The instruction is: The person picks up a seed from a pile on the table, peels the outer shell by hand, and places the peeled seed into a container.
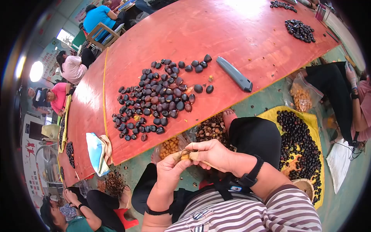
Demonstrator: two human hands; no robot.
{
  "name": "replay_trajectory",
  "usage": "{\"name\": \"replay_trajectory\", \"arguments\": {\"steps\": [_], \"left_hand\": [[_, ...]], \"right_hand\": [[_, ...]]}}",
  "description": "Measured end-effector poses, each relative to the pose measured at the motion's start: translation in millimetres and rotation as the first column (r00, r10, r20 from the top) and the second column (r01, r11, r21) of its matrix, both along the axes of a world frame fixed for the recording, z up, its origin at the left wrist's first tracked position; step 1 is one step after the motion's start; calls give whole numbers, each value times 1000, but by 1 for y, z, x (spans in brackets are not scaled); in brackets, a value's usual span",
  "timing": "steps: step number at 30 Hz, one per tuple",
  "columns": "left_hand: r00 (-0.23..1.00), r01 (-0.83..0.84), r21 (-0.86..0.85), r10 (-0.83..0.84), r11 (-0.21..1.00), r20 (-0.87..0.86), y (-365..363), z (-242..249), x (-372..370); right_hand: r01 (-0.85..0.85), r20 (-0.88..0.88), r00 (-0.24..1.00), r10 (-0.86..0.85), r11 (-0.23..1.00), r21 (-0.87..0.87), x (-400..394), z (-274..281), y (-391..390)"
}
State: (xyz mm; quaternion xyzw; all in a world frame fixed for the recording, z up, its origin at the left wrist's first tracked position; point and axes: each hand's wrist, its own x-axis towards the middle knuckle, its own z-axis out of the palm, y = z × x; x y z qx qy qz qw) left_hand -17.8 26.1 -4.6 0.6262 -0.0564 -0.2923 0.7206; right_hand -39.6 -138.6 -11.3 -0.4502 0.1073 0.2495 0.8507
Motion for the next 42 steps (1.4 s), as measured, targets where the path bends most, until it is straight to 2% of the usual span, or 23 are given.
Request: {"name": "replay_trajectory", "arguments": {"steps": [3, 5, 7, 9, 10, 13, 15, 18, 24, 36, 39, 42], "left_hand": [[998, -37, -4, 37, 999, 56, 0, -1, -3], [999, -40, -35, 40, 999, 0, 2, 3, -7], [992, -84, -109, 72, 991, -106, 3, 5, -5], [958, -169, -216, 109, 962, -265, 3, 3, 2], [941, -160, -223, 80, 961, -330, 6, 0, 4], [911, -245, -278, 123, 929, -393, 6, -3, 6], [920, -234, -270, 123, 934, -373, 8, -9, 5], [931, -217, -237, 128, 947, -342, 5, -8, 4], [952, -172, -221, 105, 960, -286, 6, -7, 3], [937, -294, -180, 246, 938, -250, -1, -9, 3], [940, -289, -179, 243, 941, -238, 1, -13, 2], [951, -256, -188, 212, 948, -226, 1, -14, 2]], "right_hand": [[-7, -56, 998, 7, 1000, -2, 1, 6, -2], [180, -58, 982, -181, 983, -32, 8, -5, -18], [112, 12, 993, -114, 939, -325, 10, -19, -23], [32, 78, 997, 24, 761, -648, 7, -22, -19], [69, 129, 991, 26, 729, -681, 6, -23, -19], [165, 230, 971, -57, 861, -481, -1, -8, -9], [74, 180, 984, 4, 904, -420, -5, 9, 1], [48, 204, 979, 13, 955, -291, -7, 12, 12], [28, 247, 966, 72, 924, -382, -6, 12, 14], [223, 450, 892, 40, 827, -516, -9, -6, 22], [174, 373, 928, 12, 871, -460, -7, -9, 22], [137, 247, 967, -59, 941, -310, -7, -6, 20]]}}
